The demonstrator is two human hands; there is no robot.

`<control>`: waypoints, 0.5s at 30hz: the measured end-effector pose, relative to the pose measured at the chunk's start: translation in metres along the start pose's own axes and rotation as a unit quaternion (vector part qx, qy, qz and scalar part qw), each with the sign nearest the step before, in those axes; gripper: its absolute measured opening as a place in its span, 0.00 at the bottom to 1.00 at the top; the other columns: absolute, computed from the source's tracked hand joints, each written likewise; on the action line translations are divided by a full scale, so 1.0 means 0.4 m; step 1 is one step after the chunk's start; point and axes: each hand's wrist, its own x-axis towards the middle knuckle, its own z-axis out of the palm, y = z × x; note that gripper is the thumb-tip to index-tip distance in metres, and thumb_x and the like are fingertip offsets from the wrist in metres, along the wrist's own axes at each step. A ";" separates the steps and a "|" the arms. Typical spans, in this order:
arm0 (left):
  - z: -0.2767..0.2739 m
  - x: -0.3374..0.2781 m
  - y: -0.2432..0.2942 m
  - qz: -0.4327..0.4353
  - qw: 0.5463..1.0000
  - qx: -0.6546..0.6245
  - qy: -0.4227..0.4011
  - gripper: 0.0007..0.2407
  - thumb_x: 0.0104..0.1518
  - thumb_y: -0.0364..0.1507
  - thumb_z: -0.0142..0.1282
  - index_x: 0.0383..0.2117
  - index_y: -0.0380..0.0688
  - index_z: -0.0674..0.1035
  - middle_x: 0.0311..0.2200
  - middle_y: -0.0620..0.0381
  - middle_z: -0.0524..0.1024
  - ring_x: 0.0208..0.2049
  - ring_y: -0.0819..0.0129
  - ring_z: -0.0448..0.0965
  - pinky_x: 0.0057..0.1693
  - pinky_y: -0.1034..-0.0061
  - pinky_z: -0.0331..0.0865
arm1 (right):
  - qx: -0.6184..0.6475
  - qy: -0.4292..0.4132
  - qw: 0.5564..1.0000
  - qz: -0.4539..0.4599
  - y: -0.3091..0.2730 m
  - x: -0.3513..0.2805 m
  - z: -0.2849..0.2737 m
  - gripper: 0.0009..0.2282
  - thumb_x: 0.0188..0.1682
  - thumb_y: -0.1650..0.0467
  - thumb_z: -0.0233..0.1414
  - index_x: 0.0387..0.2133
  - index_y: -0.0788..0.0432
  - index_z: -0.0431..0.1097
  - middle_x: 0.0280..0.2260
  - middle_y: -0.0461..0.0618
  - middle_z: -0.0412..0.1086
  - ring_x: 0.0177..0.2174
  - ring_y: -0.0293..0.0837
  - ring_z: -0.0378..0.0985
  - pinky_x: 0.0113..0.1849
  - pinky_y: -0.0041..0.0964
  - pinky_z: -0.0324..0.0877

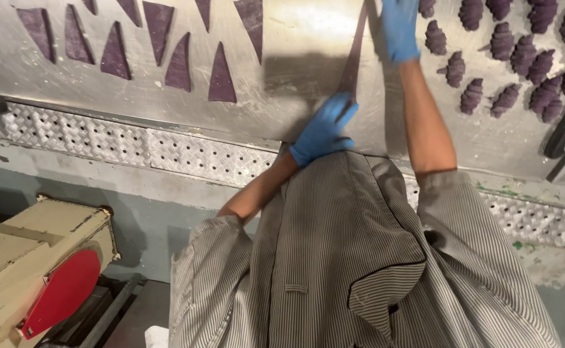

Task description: Roll triangle-shaped pieces of purple dough into croissant-like shapes on a metal work table.

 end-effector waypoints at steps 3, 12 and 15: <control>-0.026 -0.044 -0.054 -0.007 0.999 -0.047 0.014 0.32 0.56 0.45 0.57 0.64 0.36 0.68 0.64 0.37 0.63 0.66 0.42 0.62 0.70 0.53 0.59 | 0.034 -0.108 0.991 0.068 -0.064 -0.115 -0.067 0.15 0.62 0.69 0.50 0.57 0.66 0.68 0.46 0.62 0.70 0.48 0.60 0.73 0.52 0.51 0.67; -0.038 0.031 -0.258 0.210 0.945 0.248 -0.046 0.17 0.60 0.29 0.55 0.56 0.45 0.76 0.51 0.53 0.75 0.53 0.57 0.74 0.59 0.64 0.69 | -0.066 -0.284 0.945 -0.150 -0.067 -0.331 -0.099 0.14 0.54 0.62 0.54 0.49 0.54 0.72 0.42 0.48 0.68 0.46 0.47 0.71 0.57 0.44 0.65; -0.017 0.044 -0.289 0.286 0.908 0.300 -0.061 0.16 0.62 0.29 0.53 0.56 0.46 0.77 0.47 0.55 0.74 0.49 0.61 0.74 0.59 0.67 0.69 | -0.083 -0.292 0.932 -0.195 -0.043 -0.321 -0.071 0.12 0.53 0.64 0.54 0.48 0.51 0.74 0.40 0.45 0.69 0.45 0.45 0.71 0.56 0.41 0.65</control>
